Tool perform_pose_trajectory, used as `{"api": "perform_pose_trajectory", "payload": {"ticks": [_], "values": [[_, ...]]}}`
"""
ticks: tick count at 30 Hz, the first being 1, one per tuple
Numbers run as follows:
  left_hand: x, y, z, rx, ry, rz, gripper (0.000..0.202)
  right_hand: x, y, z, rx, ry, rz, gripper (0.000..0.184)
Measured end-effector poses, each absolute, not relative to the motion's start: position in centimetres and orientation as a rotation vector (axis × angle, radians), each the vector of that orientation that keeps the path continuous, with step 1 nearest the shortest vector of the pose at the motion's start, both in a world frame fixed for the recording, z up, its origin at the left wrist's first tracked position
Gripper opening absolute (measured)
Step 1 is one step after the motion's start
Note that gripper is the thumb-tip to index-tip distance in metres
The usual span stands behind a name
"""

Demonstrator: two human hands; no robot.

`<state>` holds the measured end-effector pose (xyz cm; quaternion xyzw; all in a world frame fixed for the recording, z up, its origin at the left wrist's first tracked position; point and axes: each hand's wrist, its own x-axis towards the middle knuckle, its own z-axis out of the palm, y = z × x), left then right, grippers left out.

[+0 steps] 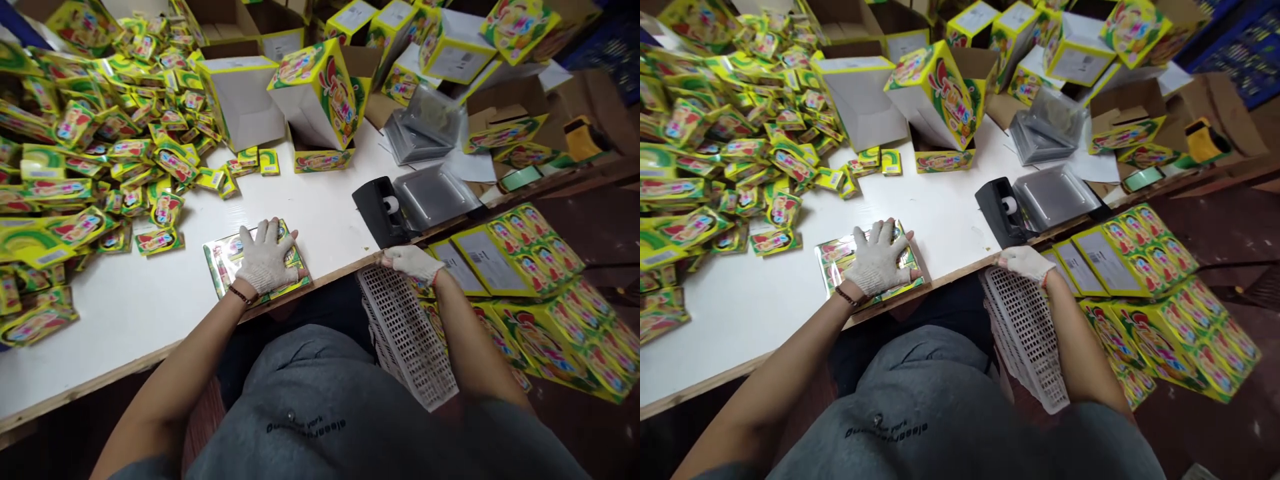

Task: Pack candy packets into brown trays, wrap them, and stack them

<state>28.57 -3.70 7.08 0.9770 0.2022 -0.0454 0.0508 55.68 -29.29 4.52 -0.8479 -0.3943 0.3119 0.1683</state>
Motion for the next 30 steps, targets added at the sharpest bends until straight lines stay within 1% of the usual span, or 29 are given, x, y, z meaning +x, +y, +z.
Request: {"api": "perform_pose_trajectory", "payload": {"ticks": [2,5,8,10,14,15,18,20,22,24,25,26,27,29,30], "values": [[28.5,-3.8,7.2,2.968,0.627,-0.153,0.094,53.3,-25.6,6.0,-2.052,-1.264,1.116,0.039],[28.4,-3.8,7.2,2.96,0.617,-0.147,0.095,50.1,-18.8,7.4,-1.698,-1.413,1.277,0.039],[28.2,-3.8,7.0,2.96,0.599,-0.111,0.093,48.6,-13.3,7.0,-1.636,-1.496,1.346,0.036],[28.1,-3.8,6.7,2.961,0.584,-0.087,0.088,48.6,-11.2,5.9,-1.636,-1.511,1.411,0.034],[28.1,-3.7,6.2,2.962,0.592,-0.029,0.06,49.0,-9.8,3.9,-1.664,-1.5,1.474,0.033],[28.1,-3.7,6.2,2.962,0.603,-0.021,0.056,49.0,-9.7,3.5,-1.664,-1.491,1.472,0.033],[28.1,-3.7,6.1,2.964,0.613,-0.019,0.054,48.6,-10.1,2.4,-1.628,-1.358,1.55,0.035],[28.1,-3.6,6.2,2.964,0.604,-0.019,0.055,47.8,-10.6,1.4,-1.613,-1.145,1.639,0.037],[28.1,-3.6,6.3,2.959,0.595,-0.02,0.056,46.8,-11.3,0.3,-1.601,-0.925,1.66,0.036],[28.0,-3.6,6.4,2.955,0.603,-0.015,0.056,45.7,-12.5,-0.6,-1.645,-0.809,1.566,0.032],[28.0,-3.7,6.3,2.958,0.608,-0.013,0.055,45.1,-13.2,-0.9,-1.714,-0.801,1.455,0.027],[28.0,-3.7,6.3,2.962,0.613,-0.009,0.055,44.5,-14.1,-1.0,-1.803,-0.827,1.294,0.023],[28.1,-3.8,6.2,2.968,0.615,-0.006,0.055,43.9,-15.0,-1.1,-1.894,-0.884,1.085,0.022],[28.4,-3.9,6.1,2.977,0.609,0.005,0.055,42.6,-16.9,-0.9,-1.989,-1.084,0.641,0.034],[28.5,-3.9,6.0,2.977,0.604,0.009,0.056,41.8,-17.8,-0.8,-1.984,-1.224,0.473,0.042]]}}
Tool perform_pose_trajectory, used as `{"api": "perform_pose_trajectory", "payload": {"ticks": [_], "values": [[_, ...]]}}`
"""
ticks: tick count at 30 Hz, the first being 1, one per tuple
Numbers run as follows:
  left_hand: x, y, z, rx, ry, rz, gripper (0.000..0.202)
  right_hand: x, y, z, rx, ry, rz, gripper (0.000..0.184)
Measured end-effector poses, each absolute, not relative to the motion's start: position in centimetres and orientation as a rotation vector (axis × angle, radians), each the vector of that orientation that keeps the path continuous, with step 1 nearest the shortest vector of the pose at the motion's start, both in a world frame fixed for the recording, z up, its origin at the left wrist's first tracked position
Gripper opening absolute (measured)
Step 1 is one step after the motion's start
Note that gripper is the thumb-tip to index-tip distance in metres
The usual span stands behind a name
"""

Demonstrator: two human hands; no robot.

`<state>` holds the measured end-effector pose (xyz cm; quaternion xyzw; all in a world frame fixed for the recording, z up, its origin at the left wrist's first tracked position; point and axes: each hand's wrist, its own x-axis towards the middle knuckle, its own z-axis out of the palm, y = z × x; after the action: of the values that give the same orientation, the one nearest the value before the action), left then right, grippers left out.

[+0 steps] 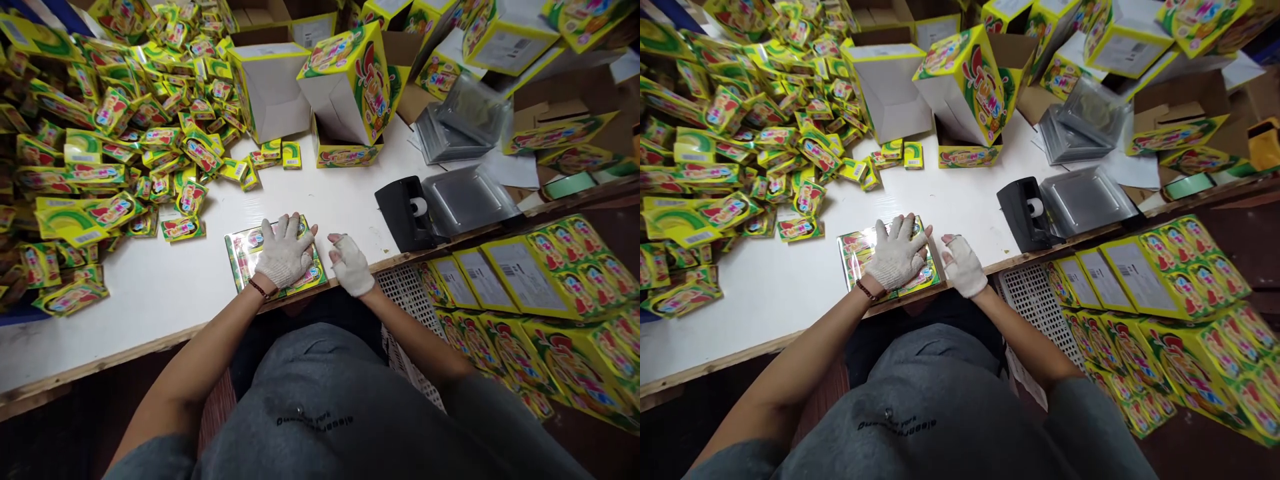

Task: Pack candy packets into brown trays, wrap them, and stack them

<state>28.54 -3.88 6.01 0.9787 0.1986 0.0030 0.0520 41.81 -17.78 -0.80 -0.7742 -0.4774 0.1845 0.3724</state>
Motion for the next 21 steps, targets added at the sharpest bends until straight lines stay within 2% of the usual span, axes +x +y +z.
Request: {"api": "perform_pose_trajectory", "payload": {"ticks": [3,7,13,17,21], "values": [[28.0,-3.5,5.9,2.939,0.594,0.002,0.058,39.6,-19.6,-0.6,-1.897,-1.702,0.303,0.057],[22.5,-3.2,5.4,2.882,0.541,-0.004,0.055,38.2,-20.1,-0.9,-1.83,-2.038,0.312,0.052],[12.9,-5.4,2.5,2.842,0.292,-0.025,0.049,39.0,-19.7,-1.7,-1.8,-2.094,0.346,0.04],[14.8,-4.8,0.4,2.882,0.308,0.081,0.045,40.8,-18.0,-1.6,-1.755,-2.142,0.226,0.036],[19.0,-2.4,-0.7,2.892,0.183,0.375,0.037,45.1,-17.4,-0.4,-1.816,-2.033,0.049,0.036]]}}
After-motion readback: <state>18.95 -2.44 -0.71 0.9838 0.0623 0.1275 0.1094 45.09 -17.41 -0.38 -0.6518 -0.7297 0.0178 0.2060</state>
